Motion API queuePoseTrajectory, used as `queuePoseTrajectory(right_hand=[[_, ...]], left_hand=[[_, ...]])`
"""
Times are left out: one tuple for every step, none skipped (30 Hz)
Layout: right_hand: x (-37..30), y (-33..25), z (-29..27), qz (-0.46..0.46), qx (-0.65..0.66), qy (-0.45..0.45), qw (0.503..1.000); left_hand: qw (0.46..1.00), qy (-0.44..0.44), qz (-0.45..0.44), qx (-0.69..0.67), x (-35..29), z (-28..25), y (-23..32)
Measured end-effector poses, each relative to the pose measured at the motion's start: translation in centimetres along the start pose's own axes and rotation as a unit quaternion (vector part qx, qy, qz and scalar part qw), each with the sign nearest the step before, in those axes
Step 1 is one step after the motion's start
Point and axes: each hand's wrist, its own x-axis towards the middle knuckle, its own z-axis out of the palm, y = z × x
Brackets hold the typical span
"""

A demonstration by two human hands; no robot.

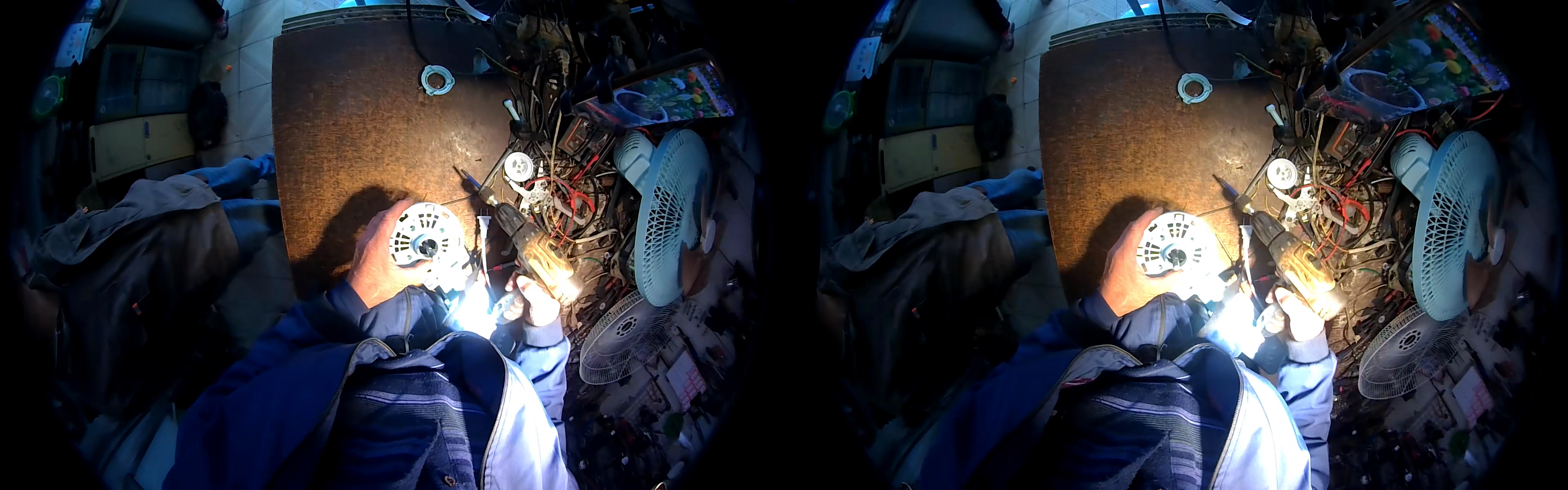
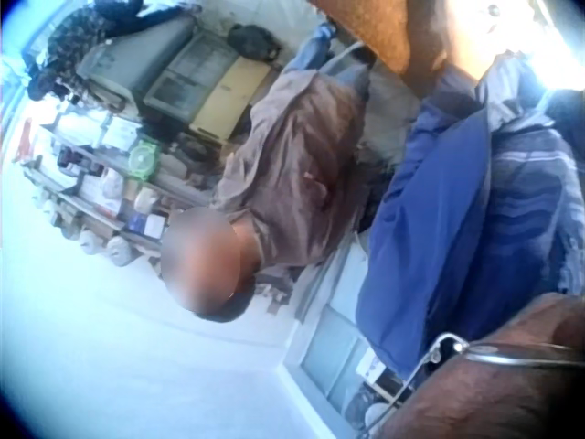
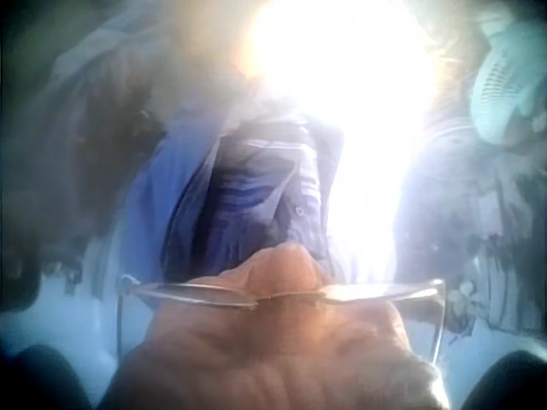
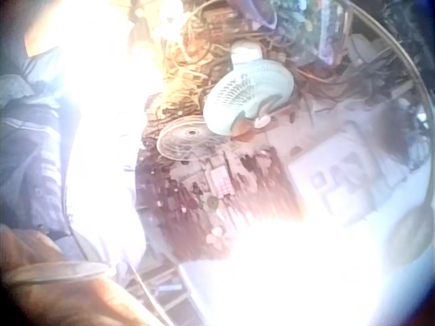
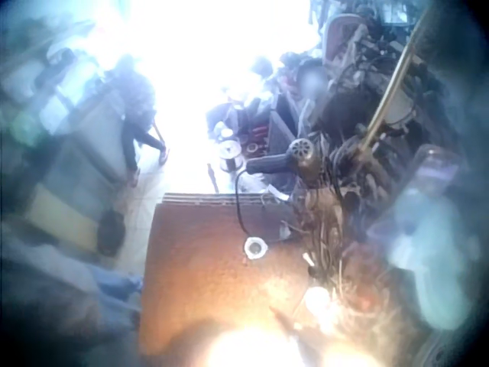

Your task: The person uses a power drill to secure a white plastic fan hub onto a fan blade assembly. They then attach a metal fan cage to the hub, completing the assembly of the fan unit.

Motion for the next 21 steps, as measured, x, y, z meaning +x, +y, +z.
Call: queuePoseTrajectory(right_hand=[[0.8,0.9,0.3,-0.020,0.028,0.011,0.999],[1.5,1.7,0.7,-0.039,0.066,0.034,0.997],[2.4,2.5,1.2,-0.058,0.101,0.052,0.992],[2.9,2.6,0.5,-0.044,0.116,0.030,0.992],[3.5,2.7,-0.1,-0.030,0.131,0.008,0.991],[4.0,3.7,-1.0,-0.035,0.135,0.033,0.990],[4.5,3.6,-1.3,-0.008,0.132,0.041,0.990],[5.2,3.0,-2.1,0.052,0.122,-0.018,0.991],[5.8,3.4,-3.4,0.064,0.115,-0.015,0.991],[6.4,3.6,-3.9,0.076,0.107,-0.012,0.991],[6.7,3.6,-4.5,0.065,0.079,0.006,0.995],[7.0,3.5,-4.5,0.044,0.039,0.020,0.998],[7.0,3.3,-4.5,0.052,0.007,0.045,0.998],[6.9,3.1,-4.4,0.059,-0.026,0.070,0.995],[6.7,3.3,-4.7,0.030,-0.151,0.095,0.984],[6.4,3.7,-5.1,0.001,-0.272,0.119,0.955],[6.0,3.9,-5.4,-0.027,-0.390,0.142,0.910],[5.0,2.0,-3.6,-0.040,-0.566,0.166,0.807],[3.9,-0.1,-0.8,-0.038,-0.635,0.168,0.753],[2.7,-1.6,1.9,-0.034,-0.697,0.171,0.696],[1.6,-2.1,4.0,-0.111,-0.680,0.166,0.706]], left_hand=[[1.000,-0.004,-0.009,0.003,0.1,0.1,0.3],[1.000,-0.009,-0.018,0.005,0.3,0.2,0.7],[0.999,-0.009,-0.029,0.009,0.2,0.1,0.9],[0.999,-0.008,-0.028,0.013,0.2,0.1,0.9],[0.999,-0.007,-0.027,0.017,0.2,0.0,0.9],[0.999,-0.008,-0.024,0.019,0.2,0.2,0.8],[0.999,-0.009,-0.030,0.017,0.2,0.2,0.8],[0.999,-0.010,-0.035,0.015,0.1,0.3,0.7],[0.999,-0.011,-0.039,0.015,0.2,0.3,0.7],[0.999,-0.010,-0.037,0.014,0.2,0.3,0.6],[0.999,-0.010,-0.034,0.012,0.3,0.3,0.6],[0.999,-0.009,-0.033,0.012,0.2,0.3,0.7],[0.999,-0.010,-0.036,0.010,0.2,0.3,0.7],[0.999,-0.011,-0.038,0.008,0.2,0.3,0.7],[0.999,-0.013,-0.040,0.004,0.2,0.3,0.8],[0.999,-0.015,-0.043,-0.003,0.3,0.4,0.9],[0.999,-0.018,-0.046,-0.010,0.3,0.4,0.9],[0.998,-0.017,-0.053,-0.015,0.2,0.2,0.9],[0.998,-0.011,-0.059,-0.013,-0.1,0.1,0.7],[0.998,-0.010,-0.065,-0.009,-0.2,0.1,0.6],[0.998,-0.012,-0.065,-0.010,-0.2,0.2,0.5]])
